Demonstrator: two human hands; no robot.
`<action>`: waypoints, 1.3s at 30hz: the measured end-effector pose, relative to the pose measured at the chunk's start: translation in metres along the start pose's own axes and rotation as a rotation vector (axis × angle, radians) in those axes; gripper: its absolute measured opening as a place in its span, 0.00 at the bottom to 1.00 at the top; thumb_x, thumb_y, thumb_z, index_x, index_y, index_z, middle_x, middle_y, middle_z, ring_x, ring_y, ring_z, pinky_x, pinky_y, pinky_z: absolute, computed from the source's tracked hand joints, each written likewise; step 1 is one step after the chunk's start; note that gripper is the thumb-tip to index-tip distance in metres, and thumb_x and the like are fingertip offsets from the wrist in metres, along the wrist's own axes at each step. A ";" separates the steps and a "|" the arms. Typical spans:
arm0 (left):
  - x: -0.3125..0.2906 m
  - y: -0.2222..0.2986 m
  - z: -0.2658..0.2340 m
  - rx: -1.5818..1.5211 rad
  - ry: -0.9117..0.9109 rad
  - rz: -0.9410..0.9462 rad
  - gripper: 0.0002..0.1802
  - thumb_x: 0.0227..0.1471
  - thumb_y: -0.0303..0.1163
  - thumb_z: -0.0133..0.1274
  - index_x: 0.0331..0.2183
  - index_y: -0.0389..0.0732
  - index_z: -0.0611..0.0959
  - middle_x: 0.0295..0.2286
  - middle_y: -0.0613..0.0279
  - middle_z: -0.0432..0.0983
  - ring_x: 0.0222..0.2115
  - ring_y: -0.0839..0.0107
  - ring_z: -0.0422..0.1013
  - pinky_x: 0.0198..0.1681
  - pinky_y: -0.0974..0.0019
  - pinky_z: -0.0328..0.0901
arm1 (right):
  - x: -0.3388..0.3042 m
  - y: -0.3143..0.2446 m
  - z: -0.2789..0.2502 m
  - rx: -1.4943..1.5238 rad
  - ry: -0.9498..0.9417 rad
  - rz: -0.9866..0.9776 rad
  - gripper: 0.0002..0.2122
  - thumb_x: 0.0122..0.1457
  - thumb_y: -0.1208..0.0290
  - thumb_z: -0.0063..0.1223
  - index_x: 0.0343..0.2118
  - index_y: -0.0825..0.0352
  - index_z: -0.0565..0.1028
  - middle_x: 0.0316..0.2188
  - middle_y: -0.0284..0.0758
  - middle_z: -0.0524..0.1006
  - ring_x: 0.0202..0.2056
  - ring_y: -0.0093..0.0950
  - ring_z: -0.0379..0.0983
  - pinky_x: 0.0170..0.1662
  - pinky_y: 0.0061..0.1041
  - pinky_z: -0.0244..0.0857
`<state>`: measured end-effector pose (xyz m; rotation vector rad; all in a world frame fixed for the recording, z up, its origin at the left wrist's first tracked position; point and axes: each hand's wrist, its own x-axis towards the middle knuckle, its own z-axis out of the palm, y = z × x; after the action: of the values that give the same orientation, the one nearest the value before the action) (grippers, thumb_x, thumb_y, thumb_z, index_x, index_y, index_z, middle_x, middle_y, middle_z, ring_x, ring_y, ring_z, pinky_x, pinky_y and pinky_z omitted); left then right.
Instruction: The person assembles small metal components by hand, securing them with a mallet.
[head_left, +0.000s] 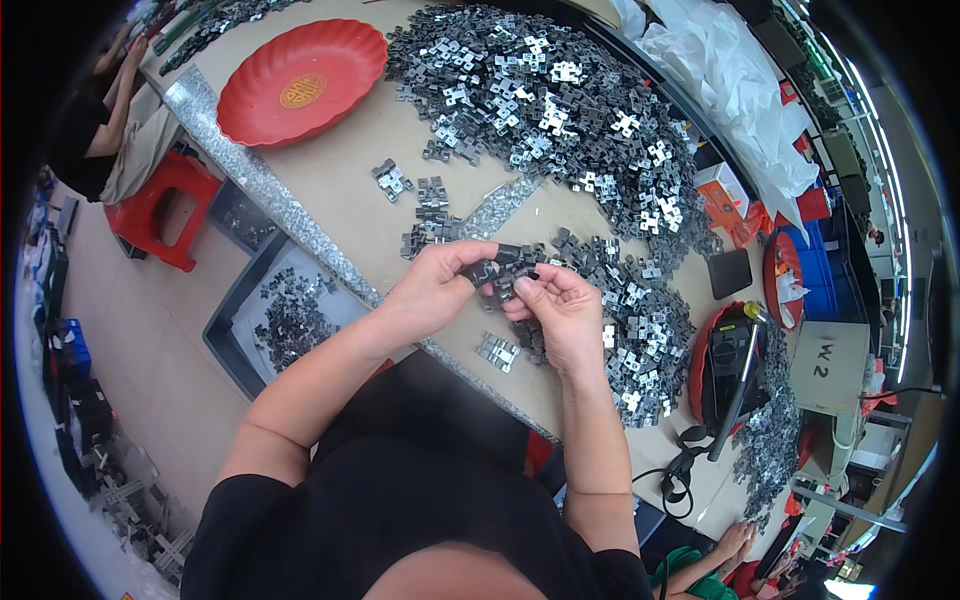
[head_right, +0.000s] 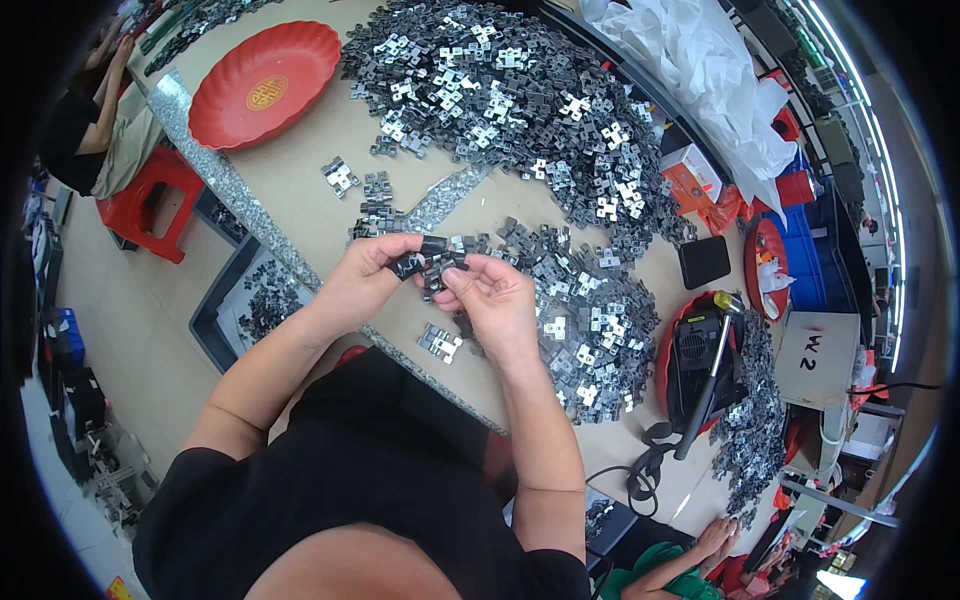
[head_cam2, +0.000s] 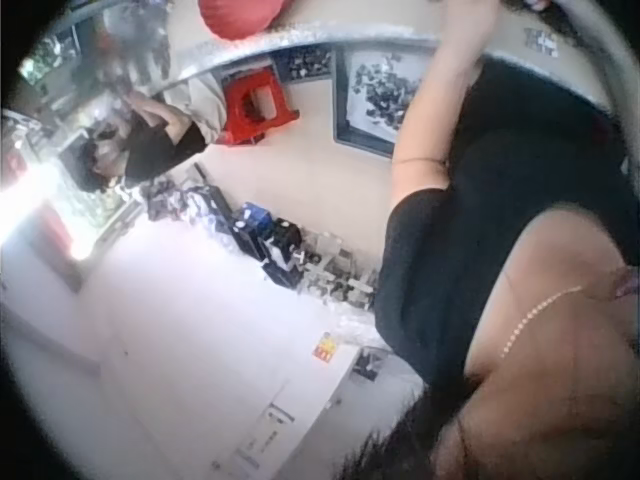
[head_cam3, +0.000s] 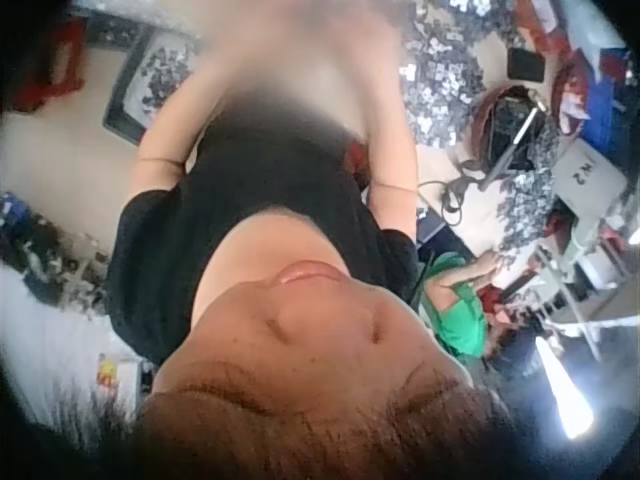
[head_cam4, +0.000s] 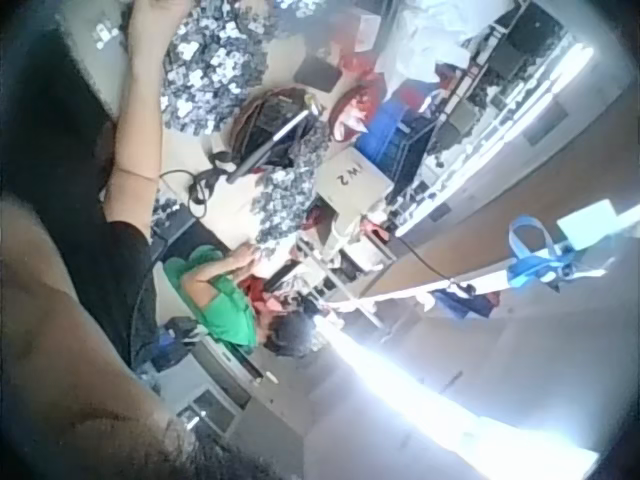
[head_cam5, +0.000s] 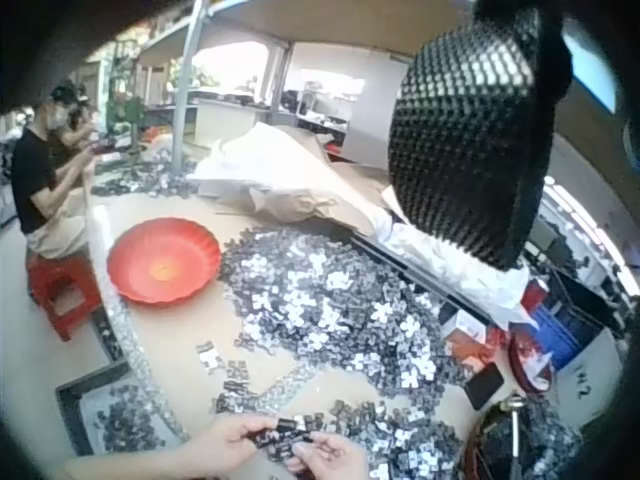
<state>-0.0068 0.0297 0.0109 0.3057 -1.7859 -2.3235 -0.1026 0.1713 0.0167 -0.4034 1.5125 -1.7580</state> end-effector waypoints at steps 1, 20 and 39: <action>-0.001 0.003 0.003 0.007 0.022 0.010 0.18 0.43 0.13 0.37 0.35 0.35 0.77 0.26 0.70 0.72 0.27 0.83 0.64 0.35 0.78 0.60 | -0.001 0.000 0.001 0.000 0.000 0.001 0.12 0.52 0.79 0.51 0.39 0.76 0.68 0.28 0.41 0.75 0.24 0.23 0.73 0.27 0.18 0.70; -0.009 -0.003 0.008 0.288 0.054 0.325 0.25 0.36 0.12 0.36 0.40 0.34 0.73 0.31 0.54 0.73 0.34 0.66 0.71 0.41 0.69 0.62 | -0.003 -0.011 -0.001 0.090 -0.064 0.058 0.05 0.50 0.78 0.51 0.31 0.72 0.71 0.19 0.34 0.74 0.18 0.18 0.71 0.22 0.13 0.67; -0.041 -0.029 0.009 -0.049 0.026 0.096 0.11 0.40 0.12 0.42 0.30 0.32 0.73 0.29 0.67 0.66 0.31 0.82 0.64 0.34 0.75 0.61 | -0.013 0.000 0.004 -0.189 -0.147 0.045 0.05 0.51 0.78 0.53 0.30 0.71 0.71 0.21 0.31 0.75 0.20 0.14 0.68 0.22 0.11 0.61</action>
<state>0.0290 0.0566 -0.0129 0.2366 -1.6909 -2.2825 -0.0915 0.1774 0.0204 -0.5759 1.5738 -1.5215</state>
